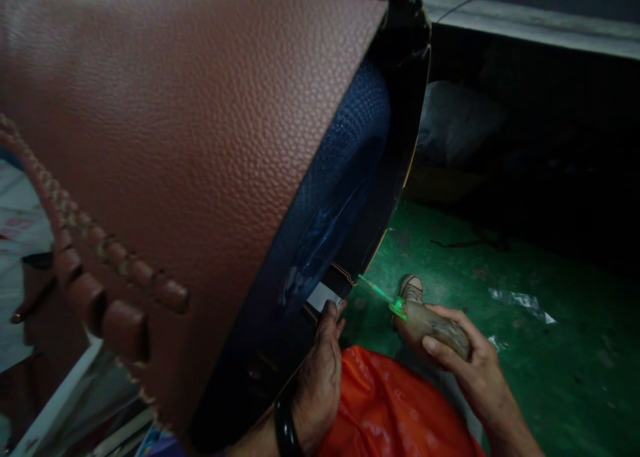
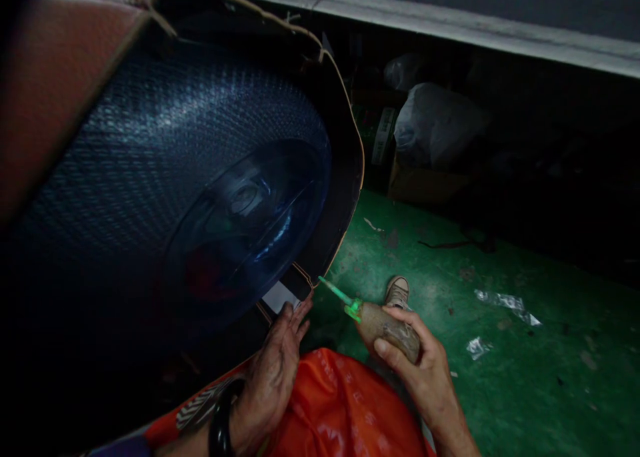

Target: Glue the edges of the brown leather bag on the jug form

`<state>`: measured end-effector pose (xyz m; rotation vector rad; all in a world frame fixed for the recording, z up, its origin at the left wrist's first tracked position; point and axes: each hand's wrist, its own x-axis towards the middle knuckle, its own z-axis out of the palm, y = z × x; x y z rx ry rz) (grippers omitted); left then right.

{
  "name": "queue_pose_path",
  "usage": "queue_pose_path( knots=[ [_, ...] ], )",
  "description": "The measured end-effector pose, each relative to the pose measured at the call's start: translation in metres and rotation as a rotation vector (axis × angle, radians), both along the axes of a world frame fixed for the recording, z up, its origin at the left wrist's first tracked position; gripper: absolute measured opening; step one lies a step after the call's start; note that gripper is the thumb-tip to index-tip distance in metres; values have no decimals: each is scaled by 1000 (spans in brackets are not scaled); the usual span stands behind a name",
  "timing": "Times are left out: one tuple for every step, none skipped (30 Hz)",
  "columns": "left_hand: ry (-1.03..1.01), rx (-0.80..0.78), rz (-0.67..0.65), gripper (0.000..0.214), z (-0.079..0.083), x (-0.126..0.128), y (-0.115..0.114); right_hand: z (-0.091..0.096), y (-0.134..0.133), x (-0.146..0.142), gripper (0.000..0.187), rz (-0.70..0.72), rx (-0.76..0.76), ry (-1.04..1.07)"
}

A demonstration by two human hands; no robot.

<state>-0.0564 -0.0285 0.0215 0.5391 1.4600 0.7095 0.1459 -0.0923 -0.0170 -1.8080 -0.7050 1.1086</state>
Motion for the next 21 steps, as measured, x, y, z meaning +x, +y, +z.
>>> queue_pose_path(
  knots=[
    [8, -5, 2, 51, 0, 0, 1, -2, 2, 1, 46, -27, 5, 3],
    [16, -5, -3, 51, 0, 0, 1, -5, 4, 3, 48, -60, 8, 3],
    [24, -4, -18, 52, -2, -2, 0, -7, 5, 4, 49, -102, 12, -1],
    [33, 2, -47, 53, -5, -4, -1, -10, 6, 5, 51, -149, 17, -4],
    [47, 21, -93, 55, -8, -7, -4, -11, 5, 5, 52, -195, 23, -5],
    [66, 56, -158, 58, -12, -11, -6, -12, 4, 5, 53, -237, 29, -3],
    [92, 102, -234, 62, -17, -16, -9, -12, 2, 5, 53, -261, 31, 2],
    [124, 151, -311, 65, -22, -21, -12, -11, -1, 4, 53, -264, 31, 11],
    [158, 195, -387, 67, -26, -26, -15, -10, -4, 2, 53, -244, 30, 20],
    [185, 233, -450, 68, -30, -30, -18, -8, -7, 0, 51, -210, 29, 27],
    [200, 262, -490, 66, -34, -34, -20, -6, -10, -2, 50, -170, 30, 29],
    [205, 284, -511, 63, -37, -37, -22, -5, -13, -4, 48, -133, 31, 27],
    [203, 305, -515, 61, -39, -39, -23, -3, -15, -5, 46, -103, 34, 22],
    [198, 328, -512, 58, -42, -41, -24, -2, -16, -7, 45, -80, 35, 13],
    [197, 351, -508, 57, -44, -42, -25, -2, -17, -7, 44, -55, 31, 7],
    [201, 369, -501, 56, -46, -43, -26, -1, -18, -8, 43, -35, 27, 2],
    [213, 382, -502, 55, -48, -44, -26, -2, -18, -8, 43, -20, 24, -1],
    [225, 391, -508, 54, -50, -45, -27, -2, -18, -9, 43, -8, 22, -4],
    [239, 394, -516, 54, -51, -46, -27, -2, -18, -9, 44, -2, 20, -7],
    [251, 390, -524, 54, -51, -47, -27, -3, -17, -10, 44, -3, 18, -11],
    [262, 379, -531, 54, -51, -47, -27, -3, -17, -11, 44, -5, 16, -14]
  ],
)
